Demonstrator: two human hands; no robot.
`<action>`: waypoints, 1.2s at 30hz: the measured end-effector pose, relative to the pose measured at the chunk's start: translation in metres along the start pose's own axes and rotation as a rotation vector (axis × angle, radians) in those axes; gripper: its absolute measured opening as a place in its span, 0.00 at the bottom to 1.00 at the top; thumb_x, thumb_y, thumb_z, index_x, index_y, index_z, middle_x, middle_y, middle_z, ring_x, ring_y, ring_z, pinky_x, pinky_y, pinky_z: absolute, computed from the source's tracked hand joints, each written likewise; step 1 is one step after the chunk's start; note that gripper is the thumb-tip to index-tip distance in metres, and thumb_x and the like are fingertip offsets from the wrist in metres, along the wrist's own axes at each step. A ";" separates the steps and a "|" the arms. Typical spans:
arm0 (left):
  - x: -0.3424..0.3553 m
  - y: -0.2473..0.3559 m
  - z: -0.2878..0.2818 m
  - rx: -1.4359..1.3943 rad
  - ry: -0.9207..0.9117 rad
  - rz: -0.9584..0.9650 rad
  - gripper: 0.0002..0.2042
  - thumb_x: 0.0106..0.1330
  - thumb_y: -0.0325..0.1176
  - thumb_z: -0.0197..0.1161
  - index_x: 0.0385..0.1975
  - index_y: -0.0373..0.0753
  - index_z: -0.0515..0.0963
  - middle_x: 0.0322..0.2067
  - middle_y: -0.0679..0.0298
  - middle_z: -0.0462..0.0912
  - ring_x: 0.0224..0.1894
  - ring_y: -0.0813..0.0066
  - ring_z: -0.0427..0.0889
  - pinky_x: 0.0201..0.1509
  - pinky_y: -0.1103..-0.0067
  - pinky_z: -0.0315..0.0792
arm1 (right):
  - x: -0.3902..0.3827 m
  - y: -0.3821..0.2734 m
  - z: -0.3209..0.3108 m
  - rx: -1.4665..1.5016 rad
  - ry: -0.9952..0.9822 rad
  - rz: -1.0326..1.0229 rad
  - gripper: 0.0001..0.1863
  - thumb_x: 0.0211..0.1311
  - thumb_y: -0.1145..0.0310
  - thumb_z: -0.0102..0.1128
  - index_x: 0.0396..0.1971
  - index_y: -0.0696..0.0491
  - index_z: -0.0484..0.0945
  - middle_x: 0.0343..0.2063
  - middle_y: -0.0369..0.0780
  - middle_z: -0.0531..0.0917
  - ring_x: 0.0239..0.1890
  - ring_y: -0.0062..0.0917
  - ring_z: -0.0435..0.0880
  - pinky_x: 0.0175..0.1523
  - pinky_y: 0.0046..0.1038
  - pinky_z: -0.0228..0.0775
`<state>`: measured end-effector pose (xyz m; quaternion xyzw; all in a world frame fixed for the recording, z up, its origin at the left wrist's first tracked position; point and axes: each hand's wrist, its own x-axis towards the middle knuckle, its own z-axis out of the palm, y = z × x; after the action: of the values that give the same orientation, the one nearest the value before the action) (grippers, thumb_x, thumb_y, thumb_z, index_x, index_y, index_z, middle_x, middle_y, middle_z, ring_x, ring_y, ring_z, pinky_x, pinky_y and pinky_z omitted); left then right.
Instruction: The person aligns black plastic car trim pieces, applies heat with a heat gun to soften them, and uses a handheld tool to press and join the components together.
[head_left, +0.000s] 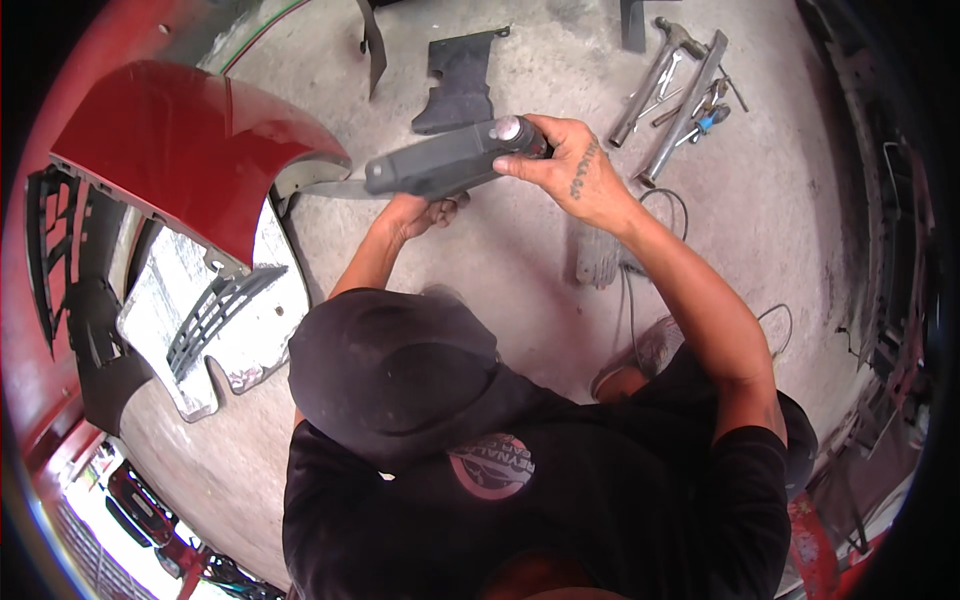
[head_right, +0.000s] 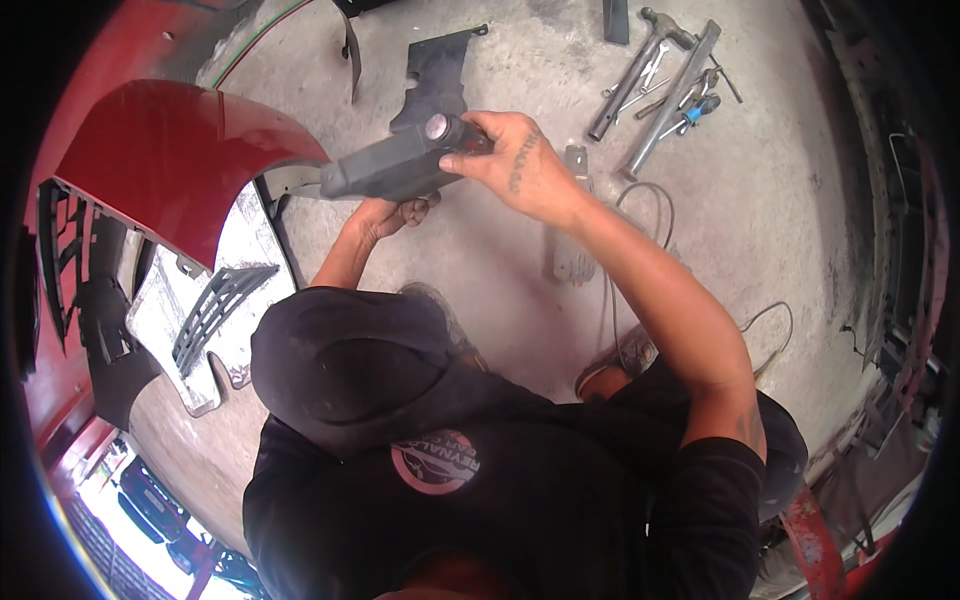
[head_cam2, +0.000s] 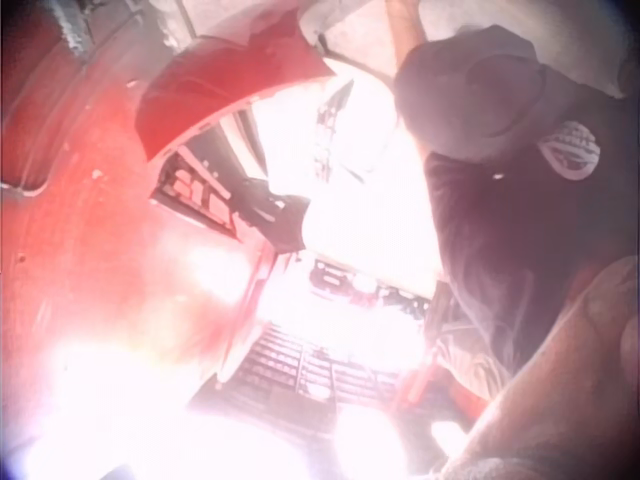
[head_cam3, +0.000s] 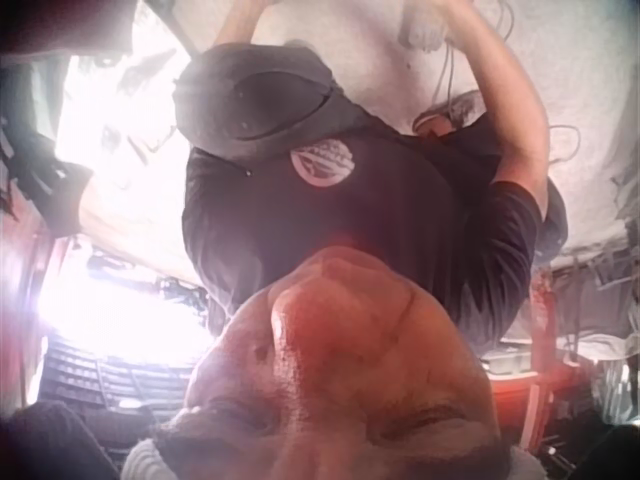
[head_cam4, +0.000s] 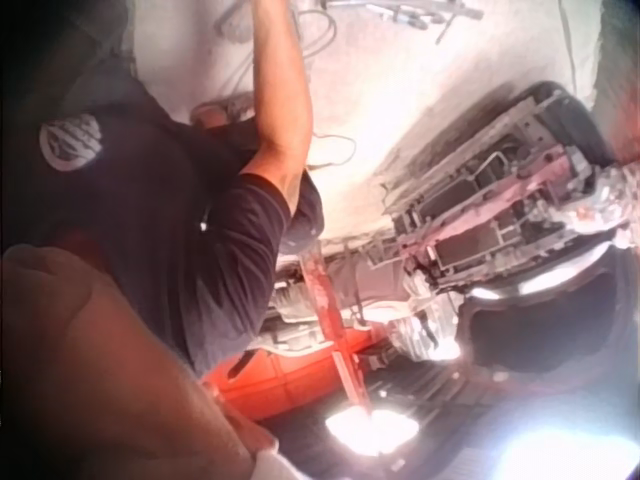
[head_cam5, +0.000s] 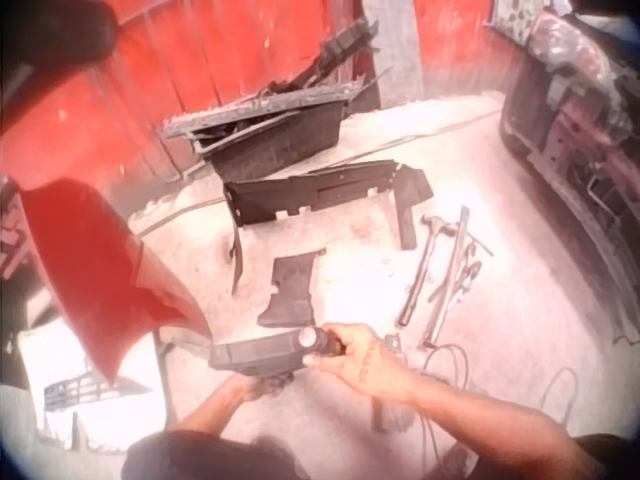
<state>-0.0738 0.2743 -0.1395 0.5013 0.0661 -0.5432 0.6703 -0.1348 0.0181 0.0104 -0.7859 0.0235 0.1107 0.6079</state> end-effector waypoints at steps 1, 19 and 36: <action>0.000 0.003 0.004 0.003 -0.006 0.004 0.16 0.76 0.42 0.54 0.51 0.36 0.76 0.32 0.58 0.82 0.25 0.76 0.78 0.25 0.79 0.71 | 0.001 -0.002 -0.002 0.003 0.050 0.041 0.18 0.59 0.66 0.72 0.47 0.59 0.82 0.31 0.37 0.83 0.34 0.19 0.78 0.42 0.26 0.73; -0.024 0.024 0.008 -0.118 0.104 0.441 0.17 0.70 0.32 0.66 0.55 0.33 0.75 0.45 0.59 0.86 0.45 0.69 0.86 0.49 0.68 0.81 | 0.016 0.030 -0.064 0.136 0.241 0.238 0.24 0.57 0.50 0.74 0.35 0.58 0.81 0.26 0.33 0.79 0.24 0.13 0.68 0.28 0.22 0.59; -0.030 0.019 0.062 -0.337 0.073 0.468 0.25 0.72 0.37 0.64 0.63 0.30 0.69 0.57 0.53 0.79 0.58 0.62 0.81 0.61 0.65 0.78 | 0.024 0.056 -0.063 -0.269 0.105 0.183 0.46 0.42 0.47 0.82 0.53 0.68 0.74 0.42 0.50 0.83 0.47 0.35 0.83 0.54 0.33 0.73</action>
<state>-0.0991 0.2464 -0.0793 0.4037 0.0619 -0.3369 0.8484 -0.1119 -0.0546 -0.0324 -0.8596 0.1115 0.1266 0.4824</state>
